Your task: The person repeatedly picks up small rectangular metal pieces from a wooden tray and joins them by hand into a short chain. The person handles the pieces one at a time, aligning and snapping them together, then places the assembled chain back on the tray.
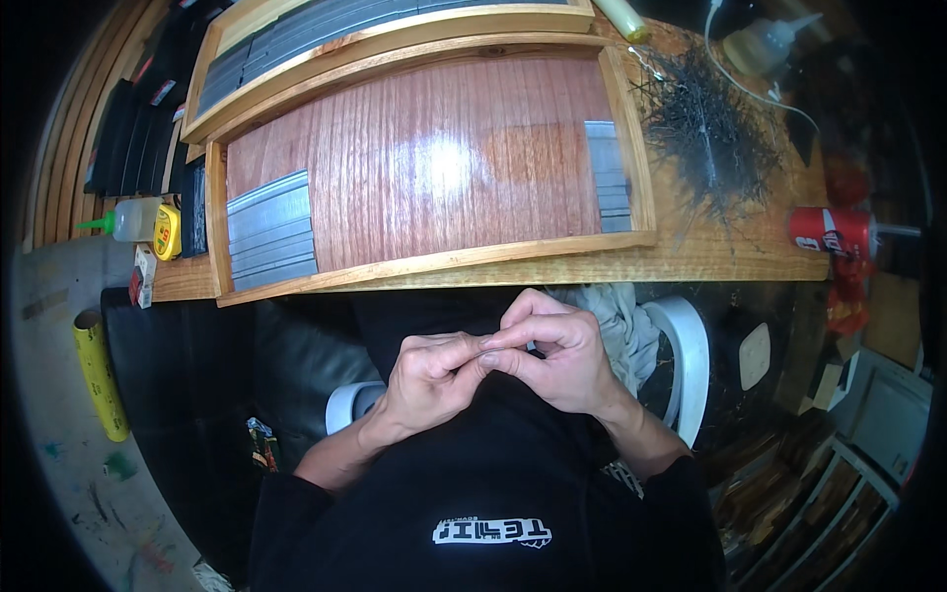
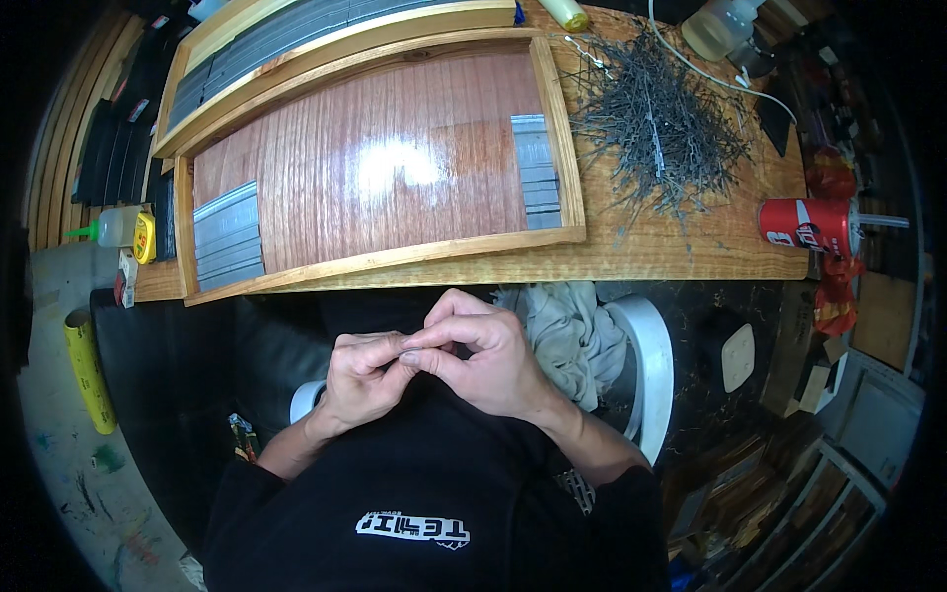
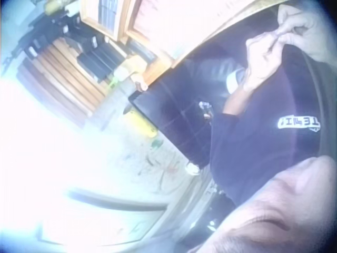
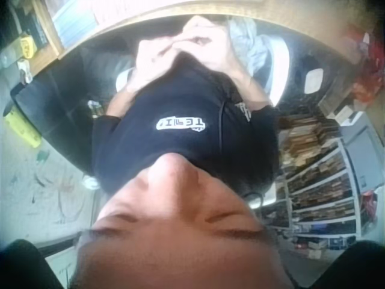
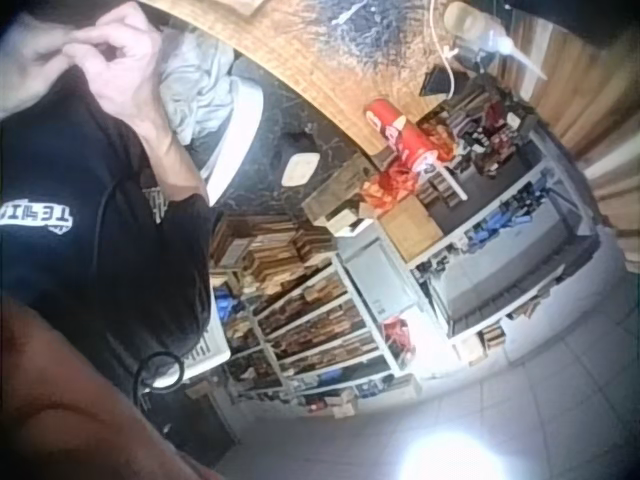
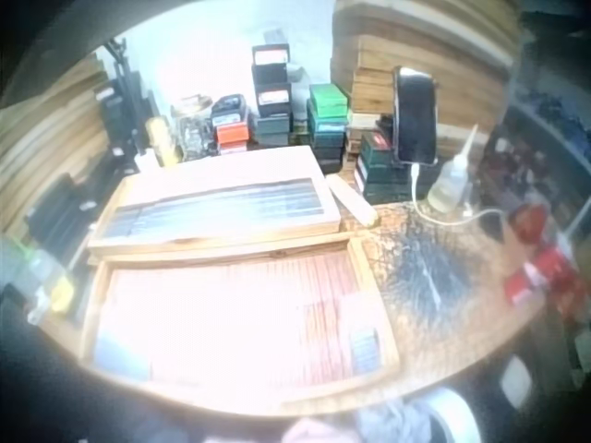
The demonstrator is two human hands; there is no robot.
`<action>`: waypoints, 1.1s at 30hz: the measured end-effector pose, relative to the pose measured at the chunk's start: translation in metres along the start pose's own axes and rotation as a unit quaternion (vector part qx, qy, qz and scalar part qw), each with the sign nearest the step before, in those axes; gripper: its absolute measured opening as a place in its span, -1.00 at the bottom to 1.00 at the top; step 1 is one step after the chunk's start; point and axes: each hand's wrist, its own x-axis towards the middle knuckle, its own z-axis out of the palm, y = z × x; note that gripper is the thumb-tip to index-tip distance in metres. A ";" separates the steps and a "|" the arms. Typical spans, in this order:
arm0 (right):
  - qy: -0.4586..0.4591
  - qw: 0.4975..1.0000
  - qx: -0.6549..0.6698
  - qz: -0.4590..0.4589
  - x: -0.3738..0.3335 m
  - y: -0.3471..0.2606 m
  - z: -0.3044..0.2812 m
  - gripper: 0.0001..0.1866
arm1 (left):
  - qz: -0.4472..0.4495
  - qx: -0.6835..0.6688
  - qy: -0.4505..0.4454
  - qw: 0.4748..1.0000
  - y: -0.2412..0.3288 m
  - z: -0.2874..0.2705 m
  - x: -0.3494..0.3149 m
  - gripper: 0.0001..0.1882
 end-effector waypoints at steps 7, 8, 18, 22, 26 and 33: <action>-0.013 1.000 0.014 0.006 0.000 0.003 -0.003 -0.86 | -0.018 0.005 -0.019 1.000 0.006 -0.002 0.001 -0.80; -0.015 1.000 0.016 0.005 0.000 0.003 -0.003 -0.86 | -0.017 0.005 -0.019 1.000 0.005 -0.002 0.001 -0.80; -0.023 1.000 -0.009 0.000 0.002 -0.002 -0.005 -0.88 | -0.023 -0.008 -0.019 1.000 0.007 -0.001 0.000 -0.80; 0.002 0.999 -0.028 -0.032 0.001 -0.006 -0.002 -0.86 | -0.021 -0.013 -0.020 1.000 0.006 -0.003 0.000 -0.79; 0.002 0.999 -0.035 -0.041 0.001 -0.009 -0.004 -0.85 | -0.014 -0.023 -0.017 0.999 0.006 -0.002 0.001 -0.78; -0.004 0.999 -0.025 -0.042 0.002 -0.008 -0.005 -0.87 | -0.006 -0.029 -0.014 0.999 0.006 -0.002 0.001 -0.82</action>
